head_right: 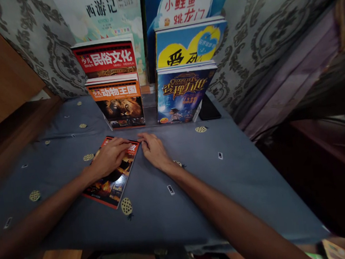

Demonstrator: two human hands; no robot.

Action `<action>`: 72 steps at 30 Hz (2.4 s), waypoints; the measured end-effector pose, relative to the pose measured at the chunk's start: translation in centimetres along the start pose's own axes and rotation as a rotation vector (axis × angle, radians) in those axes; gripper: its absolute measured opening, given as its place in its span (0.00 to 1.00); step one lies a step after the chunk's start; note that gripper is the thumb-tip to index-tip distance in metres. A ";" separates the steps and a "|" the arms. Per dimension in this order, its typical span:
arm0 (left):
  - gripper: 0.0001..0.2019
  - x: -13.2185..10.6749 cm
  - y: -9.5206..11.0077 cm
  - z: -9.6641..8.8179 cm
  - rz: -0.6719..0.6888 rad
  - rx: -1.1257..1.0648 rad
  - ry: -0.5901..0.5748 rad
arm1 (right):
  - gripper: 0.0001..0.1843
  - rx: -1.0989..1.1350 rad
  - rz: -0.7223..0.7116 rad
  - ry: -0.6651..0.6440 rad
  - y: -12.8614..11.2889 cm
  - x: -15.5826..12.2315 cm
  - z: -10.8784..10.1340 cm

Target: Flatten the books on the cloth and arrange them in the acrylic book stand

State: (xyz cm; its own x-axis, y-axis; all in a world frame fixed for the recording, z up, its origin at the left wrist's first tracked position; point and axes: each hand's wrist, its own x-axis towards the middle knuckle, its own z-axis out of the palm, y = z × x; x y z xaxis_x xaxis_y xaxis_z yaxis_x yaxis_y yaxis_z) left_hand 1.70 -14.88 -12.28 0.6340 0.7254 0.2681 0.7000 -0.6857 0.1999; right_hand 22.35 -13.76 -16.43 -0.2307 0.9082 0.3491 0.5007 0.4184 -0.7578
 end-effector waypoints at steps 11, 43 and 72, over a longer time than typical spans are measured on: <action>0.09 1.1 3.9 0.6 -0.152 0.316 -0.063 | 0.22 0.022 0.022 0.007 -0.1 -0.2 -0.1; 0.09 -0.1 3.6 -0.4 -0.065 0.320 -0.101 | 0.19 0.154 0.069 0.045 -1.7 -1.2 -1.0; 0.10 -0.8 2.6 0.1 -0.083 0.319 -0.040 | 0.15 -0.679 -0.154 -0.326 -6.4 -2.3 -0.5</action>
State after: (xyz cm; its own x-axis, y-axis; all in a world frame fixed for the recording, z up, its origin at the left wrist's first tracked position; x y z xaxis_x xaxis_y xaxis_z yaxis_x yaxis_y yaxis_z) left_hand 3.01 -17.25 -12.10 0.5788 0.7839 0.2245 0.8132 -0.5753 -0.0880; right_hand 20.12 -18.53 -12.10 -0.5210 0.8378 0.1633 0.8212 0.5442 -0.1719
